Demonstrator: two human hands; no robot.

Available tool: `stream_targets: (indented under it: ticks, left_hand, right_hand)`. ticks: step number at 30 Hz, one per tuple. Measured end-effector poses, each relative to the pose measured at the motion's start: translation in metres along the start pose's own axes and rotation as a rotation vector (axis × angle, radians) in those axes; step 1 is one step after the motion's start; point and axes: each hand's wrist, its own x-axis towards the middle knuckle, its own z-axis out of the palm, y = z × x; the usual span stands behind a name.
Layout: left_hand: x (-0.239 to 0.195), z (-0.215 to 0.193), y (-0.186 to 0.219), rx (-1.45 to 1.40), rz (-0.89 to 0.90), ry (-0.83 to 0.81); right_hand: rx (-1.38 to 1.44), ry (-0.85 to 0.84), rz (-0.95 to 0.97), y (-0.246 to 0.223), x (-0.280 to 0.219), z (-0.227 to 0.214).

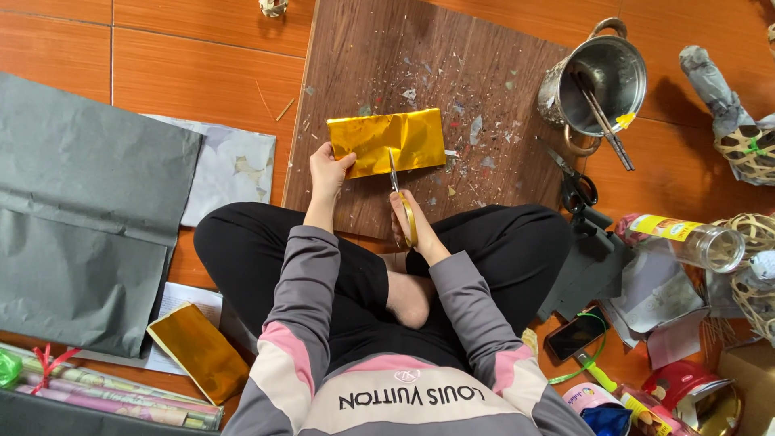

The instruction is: Cutting and folding various sheets of paper and plastic on a workspace

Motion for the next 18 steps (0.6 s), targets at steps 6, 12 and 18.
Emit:
stream_targets:
  ticks: [6, 12, 18]
  left_hand:
    - [-0.002, 0.003, 0.002, 0.035, 0.01, -0.008]
    - [-0.004, 0.008, -0.005, 0.053, -0.006, -0.043]
    - [-0.011, 0.008, -0.001, 0.068, -0.016, -0.073]
  right_hand:
    - [0.008, 0.028, -0.073, -0.01, -0.007, 0.006]
    - [0.116, 0.04, -0.069, -0.026, -0.01, 0.011]
    - [0.086, 0.074, -0.142, -0.011, -0.001, 0.01]
